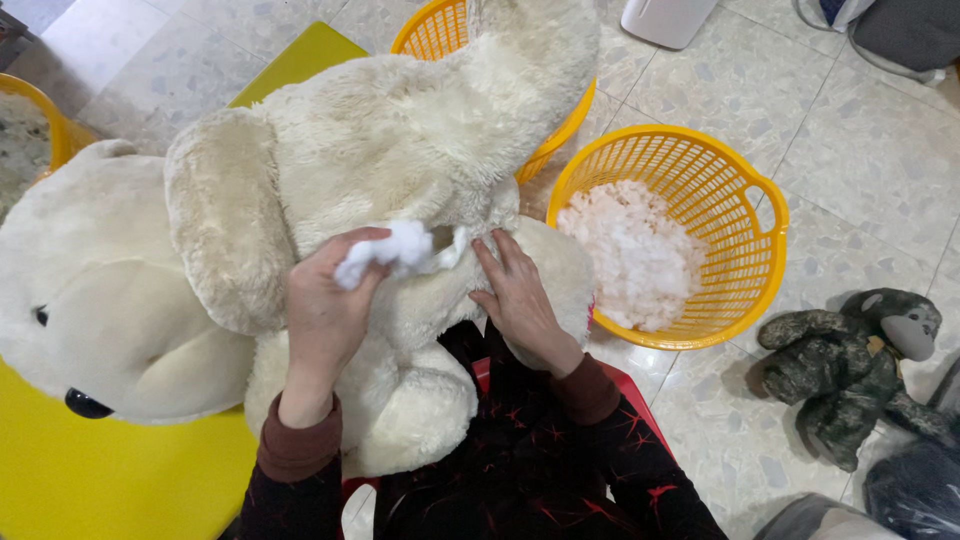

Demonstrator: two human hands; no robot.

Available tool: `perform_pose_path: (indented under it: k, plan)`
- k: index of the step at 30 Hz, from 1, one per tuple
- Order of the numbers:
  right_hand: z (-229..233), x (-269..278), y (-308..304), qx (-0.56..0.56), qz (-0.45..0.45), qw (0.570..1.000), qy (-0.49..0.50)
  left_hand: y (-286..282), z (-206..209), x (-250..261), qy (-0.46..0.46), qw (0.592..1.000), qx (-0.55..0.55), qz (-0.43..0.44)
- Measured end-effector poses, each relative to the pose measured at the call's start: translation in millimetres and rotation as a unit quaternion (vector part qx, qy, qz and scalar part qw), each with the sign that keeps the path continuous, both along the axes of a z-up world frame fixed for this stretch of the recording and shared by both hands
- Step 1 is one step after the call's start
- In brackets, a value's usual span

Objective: The person repeatedly takes handfuls of white synthetic stuffing from a yellow basket and inserts them into the open back seam of a large white teddy bear. The person works by hand, pushing the stuffing into the bear's body cavity.

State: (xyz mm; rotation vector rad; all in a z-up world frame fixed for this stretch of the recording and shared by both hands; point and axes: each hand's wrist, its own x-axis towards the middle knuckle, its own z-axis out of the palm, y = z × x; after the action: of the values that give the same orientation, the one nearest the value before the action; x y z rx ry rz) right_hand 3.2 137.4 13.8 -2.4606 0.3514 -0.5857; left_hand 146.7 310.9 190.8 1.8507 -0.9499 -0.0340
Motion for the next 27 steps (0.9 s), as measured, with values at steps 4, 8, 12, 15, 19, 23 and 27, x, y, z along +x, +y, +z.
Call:
perform_pose_path:
  k: [4, 8, 12, 15, 19, 23, 27]
  plan:
    - [-1.2, -6.2, -4.9, 0.015, 0.013, 1.0, -0.003, 13.4, -0.5, -6.0, 0.192, 0.972, -0.131, 0.02]
    - [13.9, -17.3, -5.6, 0.148, -0.025, 0.985, -0.08, 1.2, -10.2, -18.3, 0.295, 0.922, -0.248, -0.029]
    - [47.3, -41.6, -9.3, 0.403, 0.043, 0.854, -0.325, -52.2, -34.7, -50.1, 0.387, 0.887, -0.239, -0.082]
    - [71.3, -58.9, -22.2, 0.289, 0.008, 0.862, -0.417, -103.3, -56.0, -85.9, 0.451, 0.855, -0.216, -0.138]
    - [92.8, -89.7, -55.4, 0.005, -0.154, 0.946, -0.285, -154.7, -74.7, -120.4, 0.513, 0.788, -0.196, -0.278]
    - [95.2, -135.5, -87.0, -0.196, -0.188, 0.95, -0.154, -191.6, -94.6, -146.8, 0.653, 0.663, -0.161, -0.329]
    - [90.0, -170.1, -114.5, -0.284, -0.153, 0.936, -0.14, -224.5, -119.9, -161.8, 0.578, 0.739, -0.105, -0.329]
